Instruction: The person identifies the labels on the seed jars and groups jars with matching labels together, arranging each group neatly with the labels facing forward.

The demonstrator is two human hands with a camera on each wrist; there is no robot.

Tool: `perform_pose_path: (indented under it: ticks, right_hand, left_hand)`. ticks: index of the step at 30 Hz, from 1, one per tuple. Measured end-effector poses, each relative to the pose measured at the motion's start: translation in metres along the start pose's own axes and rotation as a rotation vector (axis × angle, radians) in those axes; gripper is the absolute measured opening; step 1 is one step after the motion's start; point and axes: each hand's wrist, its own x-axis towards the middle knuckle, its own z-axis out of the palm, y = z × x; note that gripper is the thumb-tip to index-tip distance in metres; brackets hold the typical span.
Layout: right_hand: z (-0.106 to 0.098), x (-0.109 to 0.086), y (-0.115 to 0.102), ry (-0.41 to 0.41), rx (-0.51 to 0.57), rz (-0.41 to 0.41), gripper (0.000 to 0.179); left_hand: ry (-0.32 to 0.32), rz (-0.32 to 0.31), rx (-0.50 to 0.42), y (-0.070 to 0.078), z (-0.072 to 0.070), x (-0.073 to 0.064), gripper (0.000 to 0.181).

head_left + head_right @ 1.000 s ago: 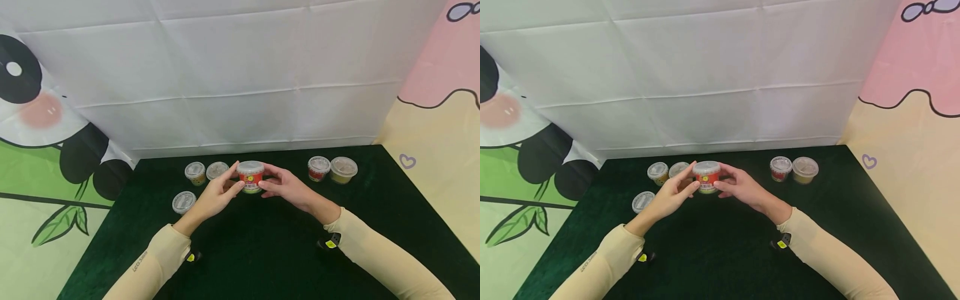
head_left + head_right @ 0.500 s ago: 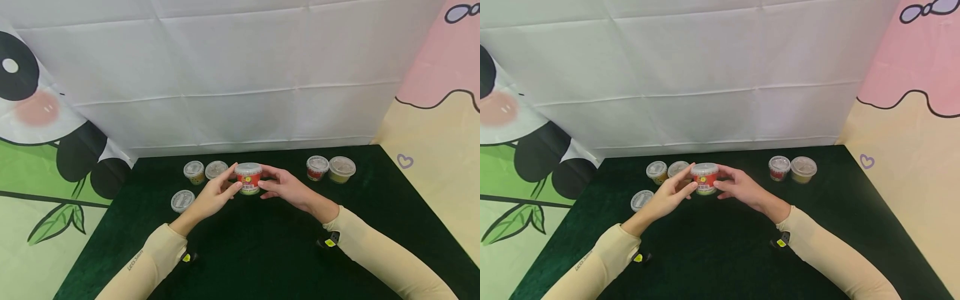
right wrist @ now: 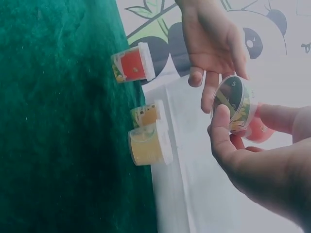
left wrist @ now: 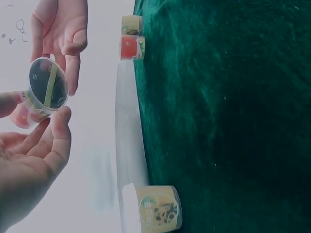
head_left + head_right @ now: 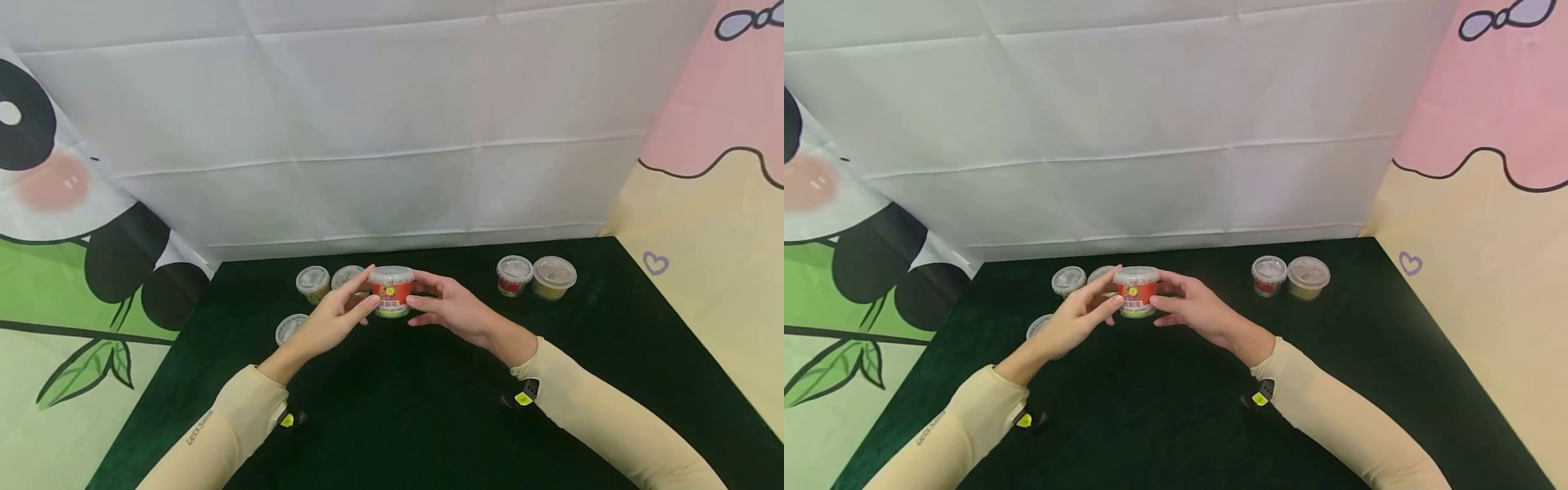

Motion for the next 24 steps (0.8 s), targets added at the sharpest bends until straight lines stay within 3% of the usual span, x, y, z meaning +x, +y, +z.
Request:
perform_pose_path:
  ticks: [10, 15, 24]
  right_hand:
    - [0.007, 0.009, 0.002, -0.006, -0.074, -0.003, 0.058]
    - [0.012, 0.014, 0.002, -0.01, -0.119, -0.001, 0.059]
    - [0.02, 0.019, 0.003, -0.037, -0.111, 0.005, 0.058]
  left_hand:
    - [-0.05, -0.043, -0.018, -0.011, -0.007, -0.01, 0.062]
    - [-0.04, -0.034, -0.026, -0.017, -0.008, -0.013, 0.06]
    - [-0.03, -0.043, 0.022, -0.014, -0.017, -0.021, 0.061]
